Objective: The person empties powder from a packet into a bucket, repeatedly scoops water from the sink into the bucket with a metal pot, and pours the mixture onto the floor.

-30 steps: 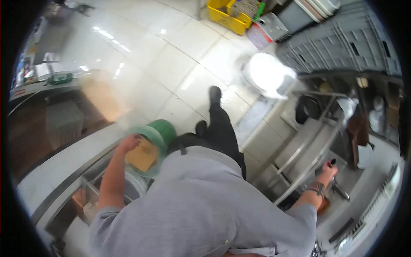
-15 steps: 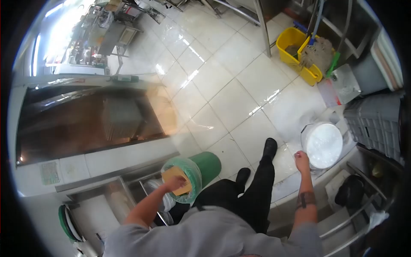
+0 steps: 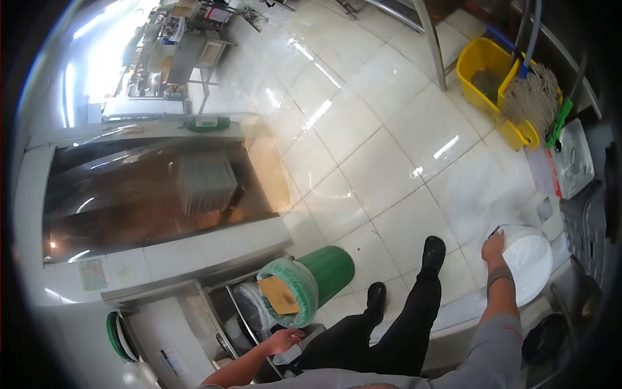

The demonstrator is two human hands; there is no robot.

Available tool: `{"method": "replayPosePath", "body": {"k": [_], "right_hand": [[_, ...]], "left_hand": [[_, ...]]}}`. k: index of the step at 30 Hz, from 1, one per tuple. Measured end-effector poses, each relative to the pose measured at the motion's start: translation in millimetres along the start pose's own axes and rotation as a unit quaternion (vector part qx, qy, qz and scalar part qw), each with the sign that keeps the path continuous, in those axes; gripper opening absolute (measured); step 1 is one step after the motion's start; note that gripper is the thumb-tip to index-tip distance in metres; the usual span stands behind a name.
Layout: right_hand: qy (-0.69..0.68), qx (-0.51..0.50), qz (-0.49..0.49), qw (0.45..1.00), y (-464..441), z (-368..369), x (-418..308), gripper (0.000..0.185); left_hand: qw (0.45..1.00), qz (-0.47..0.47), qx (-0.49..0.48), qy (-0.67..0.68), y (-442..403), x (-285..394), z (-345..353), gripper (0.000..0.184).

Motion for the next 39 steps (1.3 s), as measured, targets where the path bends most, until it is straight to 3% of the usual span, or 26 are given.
{"method": "replayPosePath", "body": {"k": [4,5,7,9,12,13,15,19,22,25,27,32,34,36,37,38,39], "right_hand": [[-0.065,-0.008,0.025,0.998,-5.4,3.8,15.4,0.037],[-0.036,0.077,0.043,0.995,-15.5,12.1,12.3,0.036],[-0.017,0.136,0.066,0.988,-14.0,36.3,2.6,0.036],[-0.014,-0.012,0.053,0.998,-18.7,15.4,5.1,0.042],[-0.046,-0.095,0.049,0.993,-25.4,9.6,3.4,0.044],[-0.046,-0.094,0.052,0.993,-21.4,6.3,4.4,0.044],[-0.001,0.082,0.084,0.993,-7.7,-1.0,1.5,0.035],[0.046,0.087,0.041,0.994,-32.1,15.9,-0.6,0.034],[0.045,-0.006,-0.005,0.999,-48.4,14.3,-1.9,0.032],[-0.051,-0.007,0.043,0.998,-29.2,6.6,19.1,0.033],[-0.159,0.058,0.051,0.984,22.4,-42.3,24.0,0.037],[-0.095,0.005,0.044,0.994,-8.9,-10.9,17.2,0.040],[-0.055,-0.008,0.013,0.998,-43.4,23.5,10.7,0.044],[-0.050,-0.039,0.023,0.998,-37.7,3.0,6.9,0.049],[-0.058,0.017,0.008,0.998,-42.1,5.2,4.9,0.047],[-0.042,0.140,0.014,0.989,-58.8,20.4,-0.2,0.041],[-0.032,0.150,0.013,0.988,-48.3,11.0,-1.3,0.037]], "left_hand": [[0.994,-0.016,-0.017,0.102,-16.9,-3.5,-7.3,0.031],[0.990,-0.024,-0.016,0.139,-21.2,-1.5,-7.8,0.030],[0.986,-0.045,-0.027,0.156,-25.5,4.7,-10.1,0.029],[0.986,-0.041,-0.015,0.163,-30.9,12.5,-8.3,0.031],[0.989,-0.055,-0.034,0.130,-41.3,6.2,-6.3,0.030],[0.990,-0.051,-0.035,0.130,-45.4,8.8,-6.4,0.030],[0.993,-0.038,-0.038,0.103,-49.8,14.7,-10.0,0.030],[0.995,-0.016,-0.026,0.091,-66.7,16.6,-15.8,0.029],[0.989,-0.008,-0.026,0.147,-71.2,5.0,-21.8,0.030],[0.994,0.005,0.004,0.108,-70.4,6.8,-26.7,0.031],[0.996,0.009,-0.010,0.085,-65.6,2.4,-22.8,0.030],[0.993,-0.021,-0.053,0.099,-85.9,-10.9,-12.2,0.030],[0.993,-0.007,0.006,0.121,-90.0,-4.7,-8.1,0.028],[0.994,-0.026,-0.021,0.101,-92.5,-5.0,0.8,0.028],[0.994,-0.023,-0.022,0.109,-92.5,-6.0,4.4,0.028],[0.993,-0.018,-0.027,0.110,-93.2,-6.5,4.9,0.028],[0.988,-0.025,-0.036,0.147,-92.9,-10.0,9.1,0.028]]}}
Point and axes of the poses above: each hand's wrist, its own y-axis away from the middle knuckle, its own z-axis out of the palm, x = y × z, the point moved 2 cm from there along -y, towards the middle knuckle, and after that the axes turned 1 degree about -z, right-handed, at the moved point
